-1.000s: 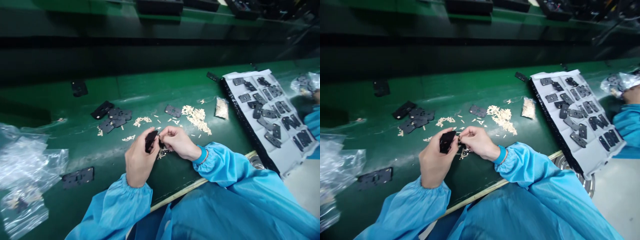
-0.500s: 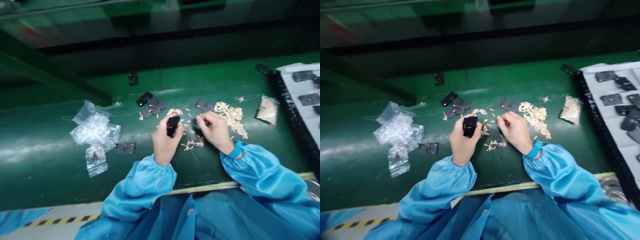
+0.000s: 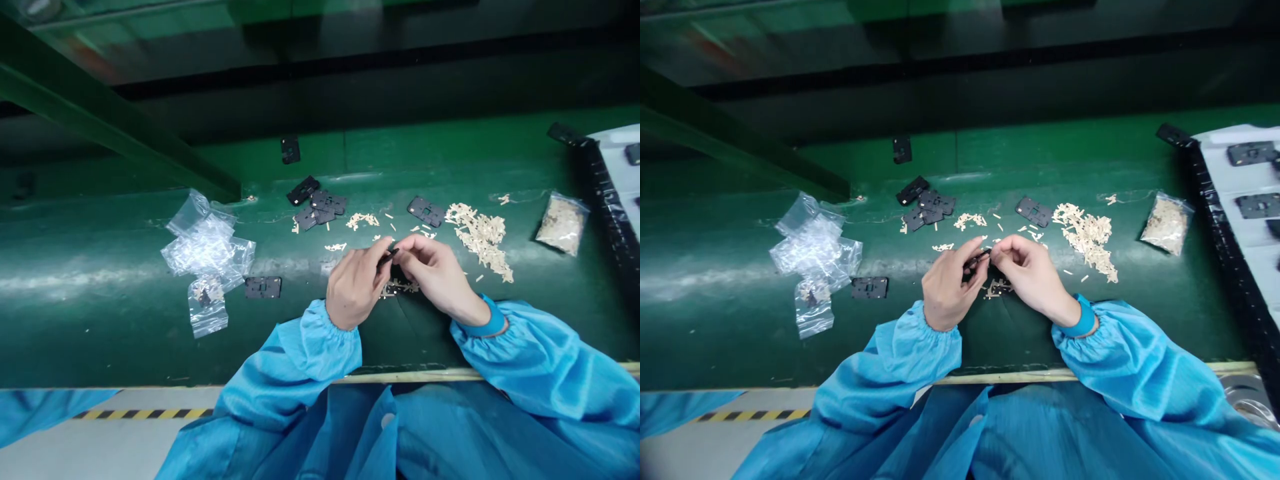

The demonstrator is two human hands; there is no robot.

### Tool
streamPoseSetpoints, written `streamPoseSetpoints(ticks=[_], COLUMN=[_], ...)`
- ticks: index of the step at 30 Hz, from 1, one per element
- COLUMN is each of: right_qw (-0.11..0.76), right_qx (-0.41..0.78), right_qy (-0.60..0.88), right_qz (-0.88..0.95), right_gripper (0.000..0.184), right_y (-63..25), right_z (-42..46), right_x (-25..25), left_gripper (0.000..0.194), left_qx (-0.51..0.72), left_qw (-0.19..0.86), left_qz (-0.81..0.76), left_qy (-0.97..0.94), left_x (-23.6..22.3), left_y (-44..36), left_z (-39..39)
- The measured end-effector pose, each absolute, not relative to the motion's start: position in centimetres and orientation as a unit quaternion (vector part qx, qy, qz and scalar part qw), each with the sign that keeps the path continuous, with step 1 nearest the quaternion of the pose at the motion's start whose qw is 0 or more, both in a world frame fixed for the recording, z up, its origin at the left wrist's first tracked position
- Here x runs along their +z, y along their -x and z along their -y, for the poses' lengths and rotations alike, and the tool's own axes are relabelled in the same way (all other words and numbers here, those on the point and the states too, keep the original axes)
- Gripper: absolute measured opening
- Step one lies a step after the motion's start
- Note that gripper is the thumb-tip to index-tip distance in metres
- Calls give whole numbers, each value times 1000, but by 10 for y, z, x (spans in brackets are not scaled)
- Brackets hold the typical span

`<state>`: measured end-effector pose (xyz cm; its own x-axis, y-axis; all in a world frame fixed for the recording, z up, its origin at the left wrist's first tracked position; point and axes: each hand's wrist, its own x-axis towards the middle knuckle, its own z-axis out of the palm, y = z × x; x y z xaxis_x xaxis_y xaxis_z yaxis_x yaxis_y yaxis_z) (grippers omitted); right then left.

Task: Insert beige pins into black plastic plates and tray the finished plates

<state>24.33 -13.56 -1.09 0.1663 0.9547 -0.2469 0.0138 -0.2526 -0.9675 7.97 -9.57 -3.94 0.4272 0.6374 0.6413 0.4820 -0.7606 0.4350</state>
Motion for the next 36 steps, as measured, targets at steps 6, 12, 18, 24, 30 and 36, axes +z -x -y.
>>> streamPoseSetpoints(ticks=[6,12,18,24,30,36], right_qw=[466,448,404,413,446,468], right_qx=[493,478,426,423,507,503], right_qy=[629,626,631,659,607,624], right_qz=[379,423,507,465,418,373], right_gripper=[12,14,13,16,17,14], right_y=[-250,-258,-258,-258,-249,-254], right_z=[134,133,136,134,131,131], right_x=[-15,-10,-14,-12,-10,-14], left_gripper=[46,35,25,22,24,27], left_qx=[400,341,311,322,312,317], left_qw=[252,483,537,577,576,662], left_qz=[-366,-481,-477,-483,-486,-458], left_qy=[-802,-647,-622,-574,-579,-502], left_x=[-34,-21,-18,-19,-20,-28], left_y=[-79,-83,-84,-84,-85,-84], left_z=[97,85,79,77,79,79])
